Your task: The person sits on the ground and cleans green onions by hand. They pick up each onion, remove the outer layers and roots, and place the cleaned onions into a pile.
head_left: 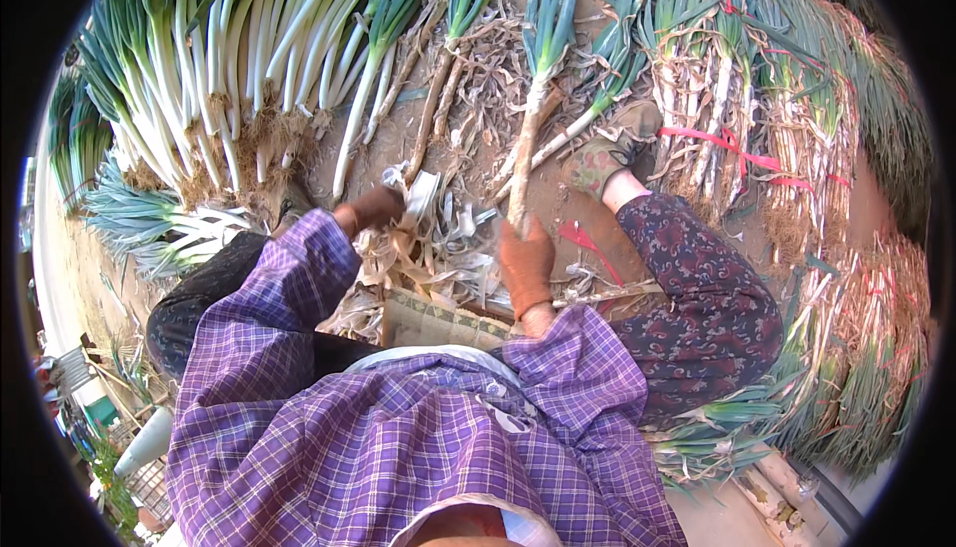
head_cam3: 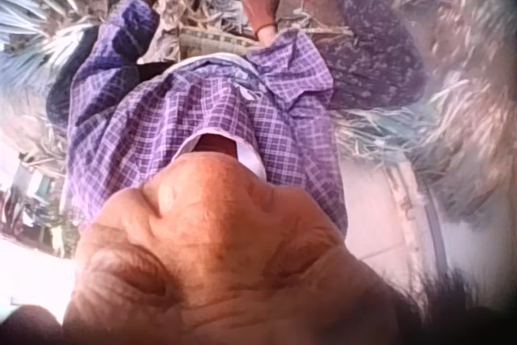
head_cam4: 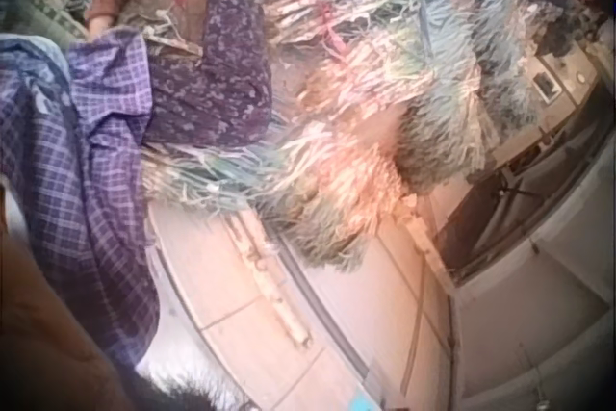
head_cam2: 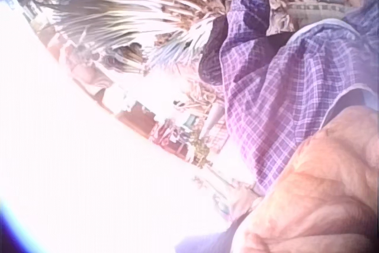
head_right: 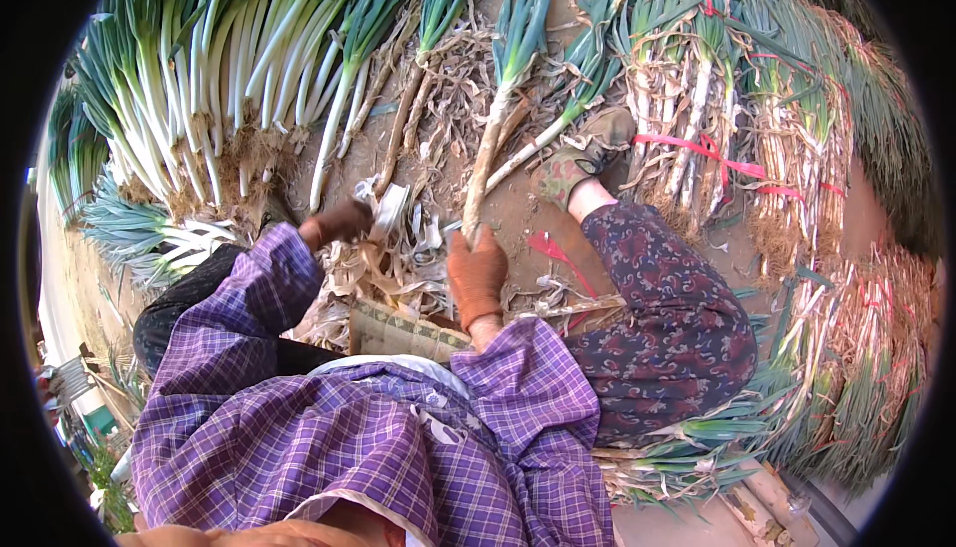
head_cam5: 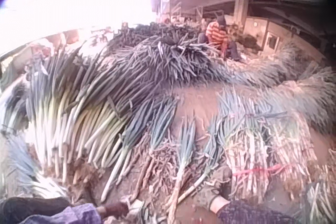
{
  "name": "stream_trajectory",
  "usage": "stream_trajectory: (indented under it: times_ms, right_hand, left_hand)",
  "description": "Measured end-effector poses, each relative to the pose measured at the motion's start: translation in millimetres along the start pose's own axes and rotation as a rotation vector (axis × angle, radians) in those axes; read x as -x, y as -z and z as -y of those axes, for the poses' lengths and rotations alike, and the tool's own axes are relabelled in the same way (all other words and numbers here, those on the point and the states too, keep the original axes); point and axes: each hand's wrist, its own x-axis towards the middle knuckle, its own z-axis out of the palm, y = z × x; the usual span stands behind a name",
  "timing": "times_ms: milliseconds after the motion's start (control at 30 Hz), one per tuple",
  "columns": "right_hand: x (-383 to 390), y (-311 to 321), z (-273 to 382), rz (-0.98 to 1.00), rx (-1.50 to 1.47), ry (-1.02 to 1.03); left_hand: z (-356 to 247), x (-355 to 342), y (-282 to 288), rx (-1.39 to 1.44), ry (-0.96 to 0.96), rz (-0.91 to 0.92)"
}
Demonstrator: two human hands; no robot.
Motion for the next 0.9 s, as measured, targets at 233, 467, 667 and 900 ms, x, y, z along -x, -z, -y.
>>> stream_trajectory:
  times_ms: [233, 467, 667, 900]
  right_hand:
    - [45, -25, 19, 0.367, 0.459, 0.002]
    - [48, -50, -16, 0.328, -0.69, -0.226]
    - [48, -52, -28, 0.219, -0.515, -0.216]
    - [29, -24, -11, -0.018, -0.394, -0.237]
  left_hand:
    - [-36, -112, 180, 1.983, 0.616, -0.577]
    - [-55, -160, 211, 2.129, 0.149, -0.818]
    - [-42, -205, 232, 1.733, 0.646, -1.282]
    - [-65, -170, 209, 1.543, 0.231, -0.951]
